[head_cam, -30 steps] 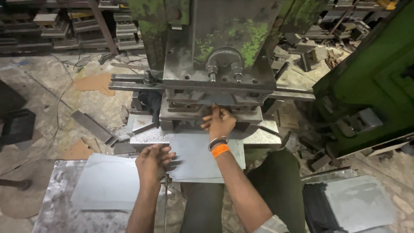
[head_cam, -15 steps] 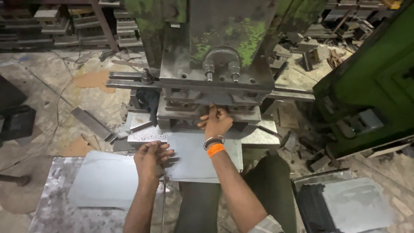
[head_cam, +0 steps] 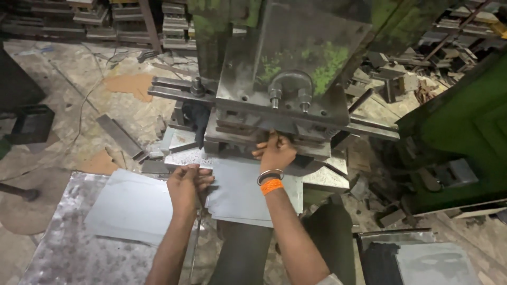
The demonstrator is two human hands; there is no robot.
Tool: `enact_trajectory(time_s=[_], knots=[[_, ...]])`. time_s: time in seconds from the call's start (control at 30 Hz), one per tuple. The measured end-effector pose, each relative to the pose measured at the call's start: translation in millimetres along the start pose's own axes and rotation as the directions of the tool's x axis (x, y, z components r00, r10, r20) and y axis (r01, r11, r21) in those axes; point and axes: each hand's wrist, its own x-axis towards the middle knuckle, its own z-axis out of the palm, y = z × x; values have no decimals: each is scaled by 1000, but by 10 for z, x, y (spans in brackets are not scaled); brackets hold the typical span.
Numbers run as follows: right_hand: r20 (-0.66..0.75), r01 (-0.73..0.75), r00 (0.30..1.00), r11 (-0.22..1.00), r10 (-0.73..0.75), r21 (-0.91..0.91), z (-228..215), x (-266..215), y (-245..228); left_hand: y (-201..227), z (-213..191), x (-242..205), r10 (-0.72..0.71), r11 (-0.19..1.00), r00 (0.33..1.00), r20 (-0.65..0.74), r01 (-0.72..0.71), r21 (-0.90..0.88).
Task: The recorder is placing metal sheets into an industrial stamping machine and processing them sequentially.
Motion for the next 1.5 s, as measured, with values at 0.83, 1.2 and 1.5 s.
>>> enact_trajectory(time_s=[0.83, 1.2, 1.5], knots=[[163, -471, 848, 858, 505, -207, -1348, -1035, -83, 493, -3341, 970, 472, 450, 841, -264, 28, 893], [671, -491, 548, 841, 500, -225, -1607, -1399, 65, 225, -832, 401, 112, 990, 984, 139, -122, 72], [271, -452, 887, 826, 375, 337, -1086, -754, 45, 238, 462, 284, -107, 994, 947, 303, 110, 6]])
